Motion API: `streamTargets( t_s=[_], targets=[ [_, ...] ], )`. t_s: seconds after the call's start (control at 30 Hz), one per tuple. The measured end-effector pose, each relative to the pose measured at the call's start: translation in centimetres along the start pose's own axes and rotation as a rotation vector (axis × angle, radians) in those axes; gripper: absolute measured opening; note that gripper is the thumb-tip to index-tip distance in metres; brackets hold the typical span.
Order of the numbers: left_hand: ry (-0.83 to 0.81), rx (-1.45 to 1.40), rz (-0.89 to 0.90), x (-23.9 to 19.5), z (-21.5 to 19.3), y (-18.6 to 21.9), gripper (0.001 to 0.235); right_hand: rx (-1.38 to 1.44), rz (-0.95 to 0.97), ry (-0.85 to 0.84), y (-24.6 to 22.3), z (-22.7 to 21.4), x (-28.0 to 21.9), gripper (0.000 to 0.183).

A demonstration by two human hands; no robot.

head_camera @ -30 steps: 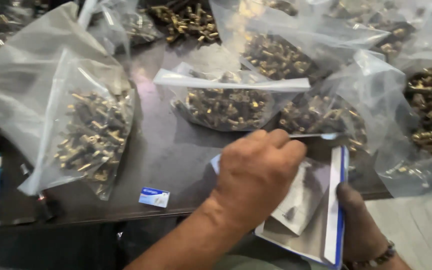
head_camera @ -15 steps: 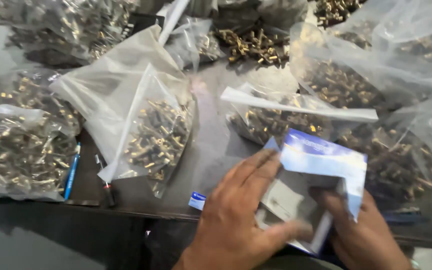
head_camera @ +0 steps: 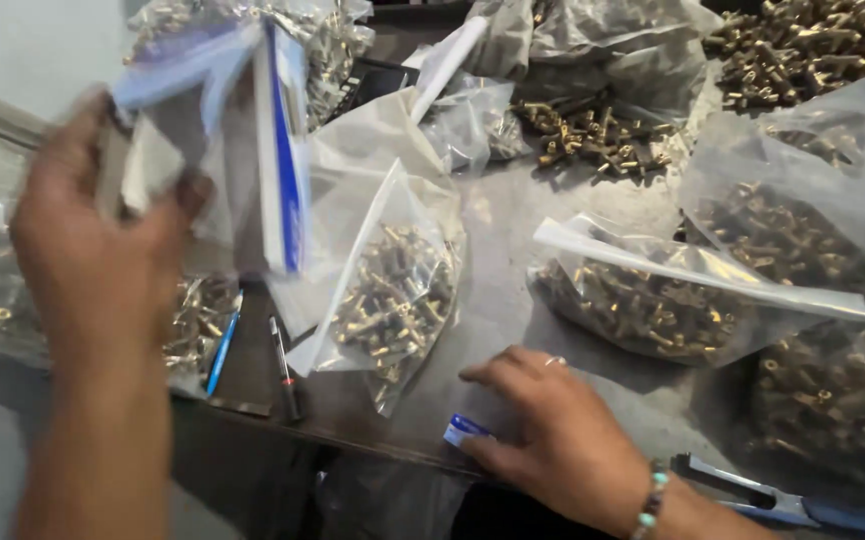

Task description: The person sorts brass-colored metal parts into clear plastic bags on a metal surface, seals several bags, and places them into a larger container.

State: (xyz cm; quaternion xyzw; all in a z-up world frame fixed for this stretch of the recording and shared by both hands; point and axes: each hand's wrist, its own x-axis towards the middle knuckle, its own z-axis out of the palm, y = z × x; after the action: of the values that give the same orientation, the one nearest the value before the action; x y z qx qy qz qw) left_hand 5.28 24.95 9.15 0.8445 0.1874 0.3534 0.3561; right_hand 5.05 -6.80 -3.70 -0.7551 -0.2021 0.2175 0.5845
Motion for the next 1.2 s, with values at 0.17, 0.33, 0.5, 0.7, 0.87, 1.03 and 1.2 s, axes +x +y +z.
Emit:
streamTargets(
  t_s=[0.17,0.33,0.5,0.7,0.87,1.03,1.2],
  targets=[
    [0.206,0.337,0.797,9.3,4.1,-1.5,0.054,-0.653,-0.075,-0.1,-0.5,-0.1,1.0,0.053],
    [0.003,0.606,0.752,12.8,14.2,-8.5,0.029,-0.692,-0.072,-0.146,1.4,-1.3,0.1,0.048],
    [-0.266,0.621,0.583,11.3,18.6,-10.0,0.05,-0.714,-0.072,-0.151,3.9,-1.6,-1.0,0.028],
    [-0.312,0.467,0.367,12.1,17.8,-9.8,0.047,-0.598,-0.24,-0.101,2.5,-0.7,0.0,0.065],
    [-0.186,0.23,0.214,9.6,14.9,-6.8,0.032,-0.704,-0.088,-0.101,2.9,-1.1,-0.1,0.029],
    [-0.16,-0.018,0.485,-2.1,9.7,1.3,0.027,-0.013,-0.046,0.07,5.1,-4.0,-2.0,0.032],
    [-0.66,-0.268,0.717,-14.3,9.8,7.8,0.046,0.405,0.265,0.13,7.6,-7.1,-6.1,0.033]
  ],
)
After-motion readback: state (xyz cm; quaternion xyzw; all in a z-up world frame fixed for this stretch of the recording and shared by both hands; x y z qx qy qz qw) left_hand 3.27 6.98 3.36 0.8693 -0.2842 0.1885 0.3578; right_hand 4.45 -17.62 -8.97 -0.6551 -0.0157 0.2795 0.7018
